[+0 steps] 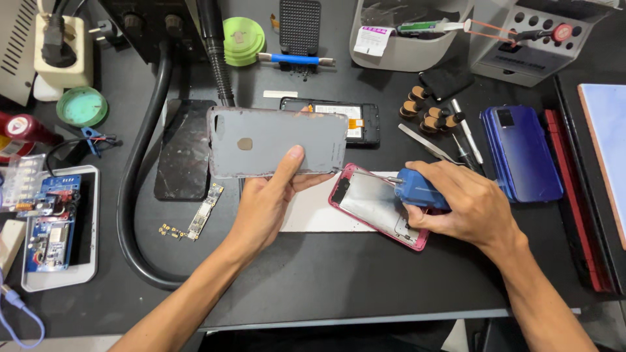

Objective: The person removes suction cups from a red smartphone, then uses a plastic pry tool to separate the back cover. They use a hot air gun to heat the edges of the back cover and continue prying it off. The back cover is removed and set aside.

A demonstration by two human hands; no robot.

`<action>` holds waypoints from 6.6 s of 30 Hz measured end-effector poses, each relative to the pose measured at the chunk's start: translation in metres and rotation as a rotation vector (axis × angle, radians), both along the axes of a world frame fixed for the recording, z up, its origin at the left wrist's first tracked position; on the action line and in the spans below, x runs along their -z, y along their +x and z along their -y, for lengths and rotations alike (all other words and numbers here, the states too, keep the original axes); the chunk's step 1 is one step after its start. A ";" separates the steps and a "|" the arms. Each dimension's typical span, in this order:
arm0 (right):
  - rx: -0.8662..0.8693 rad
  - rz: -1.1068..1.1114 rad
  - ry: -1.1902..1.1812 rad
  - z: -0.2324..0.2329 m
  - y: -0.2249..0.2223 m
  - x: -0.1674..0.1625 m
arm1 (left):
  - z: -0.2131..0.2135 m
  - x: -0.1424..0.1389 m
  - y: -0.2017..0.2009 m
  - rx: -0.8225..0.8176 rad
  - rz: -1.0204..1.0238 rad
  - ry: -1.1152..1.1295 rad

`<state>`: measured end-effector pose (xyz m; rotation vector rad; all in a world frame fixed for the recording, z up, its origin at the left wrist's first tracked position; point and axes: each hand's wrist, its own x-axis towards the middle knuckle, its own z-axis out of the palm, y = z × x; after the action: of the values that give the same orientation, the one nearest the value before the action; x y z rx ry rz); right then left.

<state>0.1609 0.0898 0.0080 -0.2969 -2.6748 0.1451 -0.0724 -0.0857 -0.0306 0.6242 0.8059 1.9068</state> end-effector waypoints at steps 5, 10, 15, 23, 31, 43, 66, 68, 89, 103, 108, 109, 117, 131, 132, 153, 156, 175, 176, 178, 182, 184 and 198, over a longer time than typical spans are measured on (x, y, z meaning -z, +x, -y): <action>0.014 0.017 0.017 -0.003 0.002 0.000 | 0.000 0.003 0.000 -0.033 0.007 -0.022; 0.008 0.023 0.046 -0.006 0.003 0.004 | 0.001 0.006 -0.001 -0.022 0.021 -0.043; 0.007 0.042 0.054 -0.006 0.004 0.006 | 0.000 0.005 0.000 -0.039 0.020 -0.052; 0.012 0.036 0.065 -0.007 0.005 0.005 | 0.000 0.005 0.001 -0.041 0.011 -0.062; 0.003 0.040 0.075 -0.007 0.006 0.006 | 0.001 0.007 0.000 -0.046 -0.038 -0.078; 0.002 0.038 0.076 -0.006 0.007 0.009 | 0.002 0.006 0.001 -0.044 -0.050 -0.064; 0.001 0.008 0.041 -0.003 0.005 0.003 | 0.002 0.010 0.003 -0.029 -0.014 -0.055; -0.002 0.011 0.040 -0.003 0.005 0.002 | 0.002 0.008 0.003 -0.014 -0.016 -0.061; -0.017 0.037 0.046 -0.004 0.008 0.004 | 0.003 0.005 0.003 -0.057 -0.040 -0.027; -0.096 0.019 0.041 0.004 -0.002 0.004 | 0.001 0.013 0.015 -0.033 0.022 -0.070; -0.131 0.028 0.049 0.009 -0.005 0.003 | 0.001 0.020 0.019 -0.003 0.042 -0.066; -0.132 0.029 0.055 0.010 -0.006 0.003 | 0.001 0.021 0.019 0.007 0.052 -0.066; -0.102 0.009 0.052 0.010 -0.005 -0.001 | -0.001 0.019 0.020 0.039 0.059 -0.035; 0.041 -0.012 -0.012 -0.003 0.009 -0.007 | 0.001 0.022 0.004 -0.141 0.105 -0.103; 0.044 0.005 -0.012 -0.001 0.009 -0.006 | 0.001 0.022 0.004 -0.146 0.089 -0.117; 0.011 0.048 -0.005 0.001 0.006 -0.003 | 0.003 0.022 0.005 -0.278 0.017 -0.147; 0.013 0.053 -0.009 0.000 0.007 -0.003 | 0.004 0.022 0.006 -0.275 0.011 -0.161; -0.006 0.066 0.027 -0.004 0.011 -0.002 | 0.005 0.018 0.006 -0.276 -0.055 -0.178; -0.001 0.064 0.042 -0.004 0.011 -0.002 | 0.005 0.018 0.006 -0.286 -0.062 -0.182; 0.008 0.058 0.071 -0.004 0.011 0.000 | 0.006 0.018 0.006 -0.300 -0.092 -0.180; 0.030 0.056 0.096 -0.004 0.011 0.001 | 0.006 0.016 0.006 -0.334 -0.143 -0.193; 0.035 0.053 0.094 -0.004 0.011 0.001 | 0.007 0.016 0.006 -0.344 -0.166 -0.186; 0.005 0.050 0.089 -0.002 0.009 0.000 | 0.008 0.013 0.006 -0.338 -0.217 -0.181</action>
<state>0.1699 0.0917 0.0076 -0.2827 -2.7205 0.0170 -0.0668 -0.0938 -0.0440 0.6188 1.2751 2.0576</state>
